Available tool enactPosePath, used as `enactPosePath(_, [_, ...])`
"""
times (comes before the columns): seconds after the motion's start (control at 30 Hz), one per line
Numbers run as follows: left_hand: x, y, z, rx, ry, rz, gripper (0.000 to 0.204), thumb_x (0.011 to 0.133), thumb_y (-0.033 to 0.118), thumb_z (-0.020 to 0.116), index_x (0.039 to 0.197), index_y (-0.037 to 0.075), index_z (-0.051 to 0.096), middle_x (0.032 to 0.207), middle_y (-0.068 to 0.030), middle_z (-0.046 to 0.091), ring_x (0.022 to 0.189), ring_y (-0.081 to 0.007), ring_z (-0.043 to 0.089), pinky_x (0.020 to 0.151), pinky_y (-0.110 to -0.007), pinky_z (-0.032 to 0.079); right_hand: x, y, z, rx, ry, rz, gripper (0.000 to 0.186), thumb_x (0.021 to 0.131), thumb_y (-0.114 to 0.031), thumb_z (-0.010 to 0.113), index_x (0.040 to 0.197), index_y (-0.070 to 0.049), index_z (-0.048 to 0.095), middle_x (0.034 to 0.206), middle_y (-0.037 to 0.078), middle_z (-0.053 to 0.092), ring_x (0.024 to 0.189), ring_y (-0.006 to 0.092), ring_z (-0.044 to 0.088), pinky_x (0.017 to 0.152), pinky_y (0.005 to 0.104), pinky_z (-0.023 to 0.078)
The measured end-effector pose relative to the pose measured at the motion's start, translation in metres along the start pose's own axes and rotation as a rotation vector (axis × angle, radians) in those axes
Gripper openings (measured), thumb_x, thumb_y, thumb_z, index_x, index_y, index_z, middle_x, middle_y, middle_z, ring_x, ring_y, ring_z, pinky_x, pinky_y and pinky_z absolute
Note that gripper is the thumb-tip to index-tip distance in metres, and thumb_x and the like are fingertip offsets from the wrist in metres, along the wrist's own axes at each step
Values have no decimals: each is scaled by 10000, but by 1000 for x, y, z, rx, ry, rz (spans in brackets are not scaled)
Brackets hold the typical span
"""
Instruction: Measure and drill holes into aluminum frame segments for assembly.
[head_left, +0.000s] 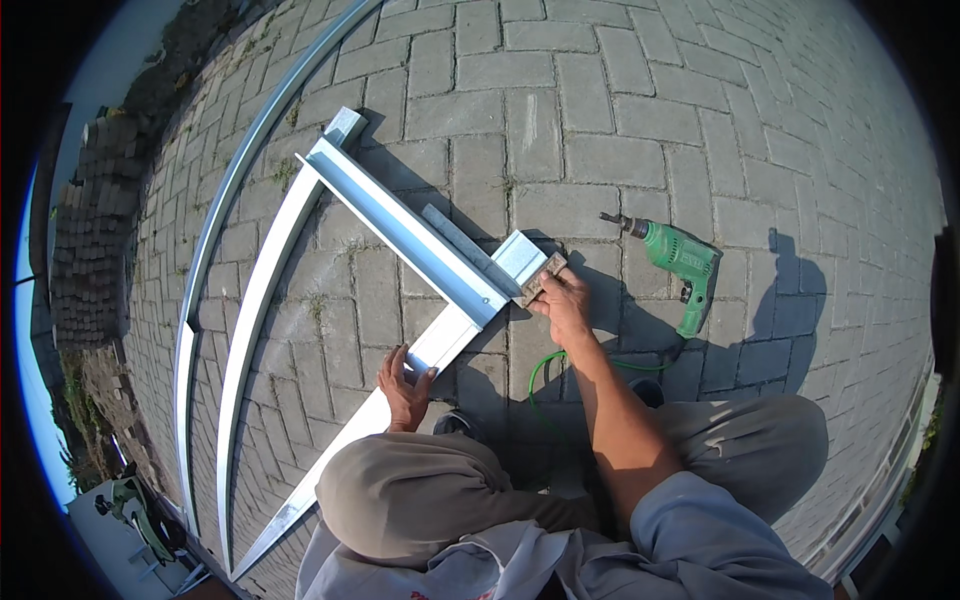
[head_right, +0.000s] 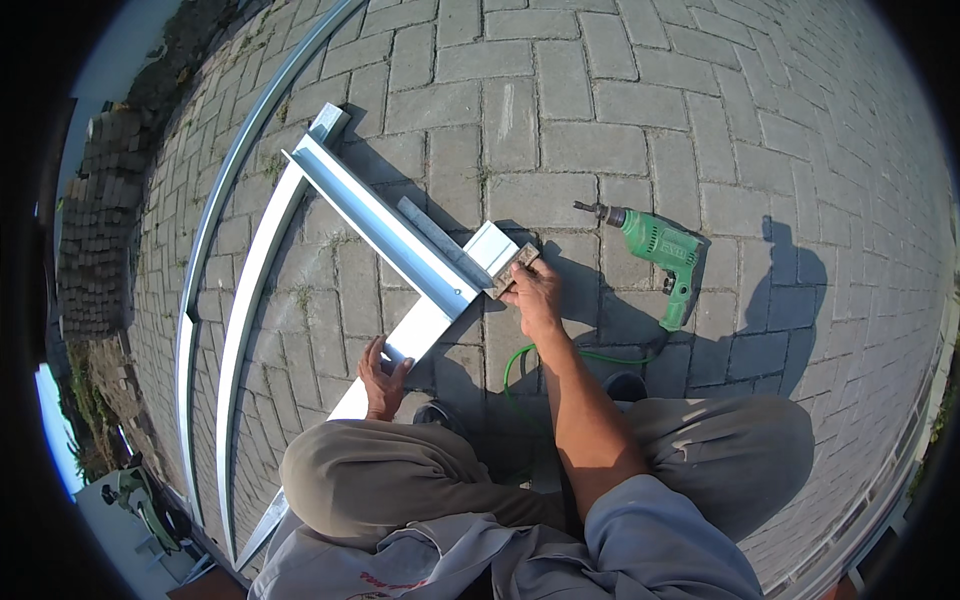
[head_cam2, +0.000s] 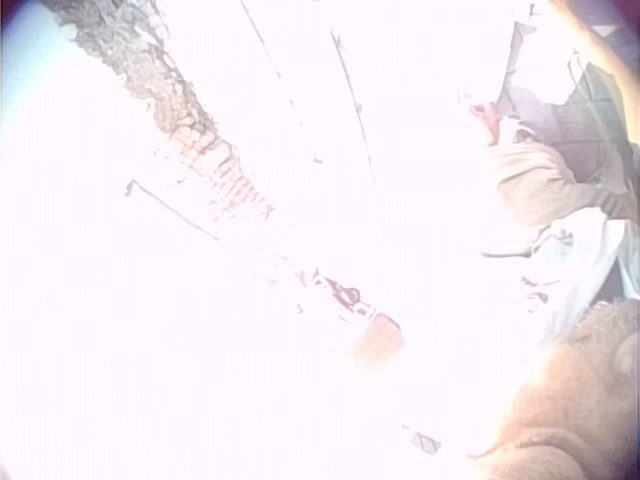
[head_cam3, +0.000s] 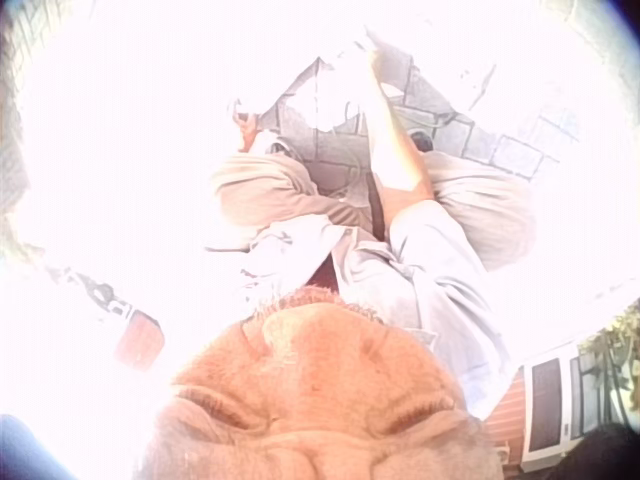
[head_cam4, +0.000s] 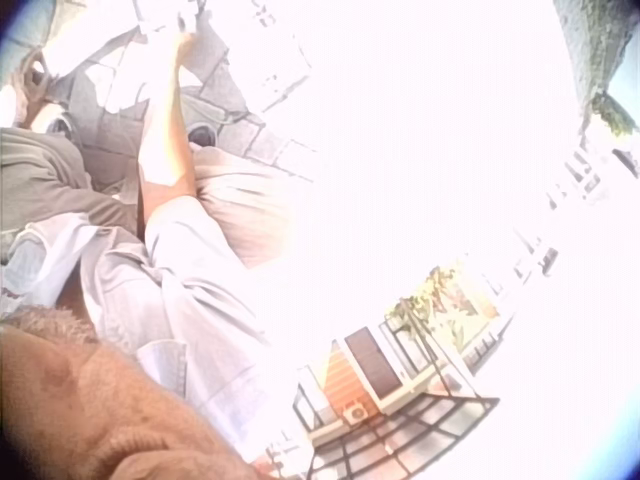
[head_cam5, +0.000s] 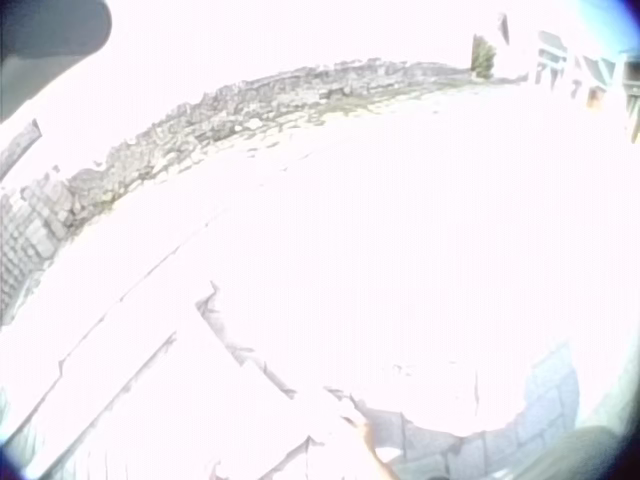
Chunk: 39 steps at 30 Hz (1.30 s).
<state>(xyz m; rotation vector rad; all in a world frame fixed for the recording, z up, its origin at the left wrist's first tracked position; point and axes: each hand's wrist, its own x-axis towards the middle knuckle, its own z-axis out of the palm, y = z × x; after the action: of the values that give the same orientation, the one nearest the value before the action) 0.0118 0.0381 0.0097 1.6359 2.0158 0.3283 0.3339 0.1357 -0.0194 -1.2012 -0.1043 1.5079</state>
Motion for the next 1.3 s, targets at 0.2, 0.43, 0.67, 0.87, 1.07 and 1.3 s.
enactPosePath(0.2, [1, -4, 0, -22, -5, 1, 746, 800, 314, 842, 1424, 23, 554, 1479, -239, 503, 1400, -415, 434, 1180, -521, 261, -1, -3, 2, -56, 0, -1, 230, 1026, -72, 611, 1231, 27, 644, 1049, 122, 723, 844, 198, 753, 707, 374, 669])
enactPosePath(0.43, [-1, -7, 2, 55, 17, 37, 722, 819, 285, 818, 1445, 48, 549, 1463, -188, 522, 1245, -366, 506, 1098, -483, 383, -4, -4, 5, -26, 11, -15, 229, 1026, -62, 609, 1231, 36, 638, 1063, 134, 717, 874, 215, 751, 731, 390, 672])
enactPosePath(0.67, [0, 1, -2, -29, -17, -28, 732, 799, 270, 846, 1425, 25, 554, 1469, -222, 513, 1352, -410, 466, 1170, -518, 271, -4, -4, 6, -28, 24, -14, 224, 1029, -49, 596, 1230, 42, 634, 1062, 134, 712, 878, 216, 750, 737, 394, 674])
enactPosePath(0.87, [1, 3, -2, 17, -4, -10, 722, 795, 260, 847, 1416, 28, 562, 1464, -213, 522, 1345, -408, 477, 1165, -513, 280, -3, -3, 5, -21, 16, -18, 207, 1029, -43, 590, 1211, 43, 639, 1056, 128, 712, 858, 200, 747, 735, 383, 675])
enactPosePath(1.07, [-1, 0, 0, -22, 4, -30, 720, 788, 256, 848, 1414, 35, 568, 1470, -213, 517, 1365, -403, 464, 1172, -511, 276, -5, -6, 8, -29, 25, -10, 211, 1028, -42, 593, 1216, 44, 638, 1057, 131, 712, 863, 203, 747, 738, 381, 676])
enactPosePath(1.3, [0, 1, -2, -18, -1, -38, 733, 788, 300, 842, 1412, 31, 570, 1472, -214, 517, 1374, -405, 457, 1184, -512, 260, -6, -6, 8, -6, 16, -17, 206, 1026, -45, 600, 1209, 41, 641, 1044, 131, 714, 862, 205, 747, 729, 385, 672])
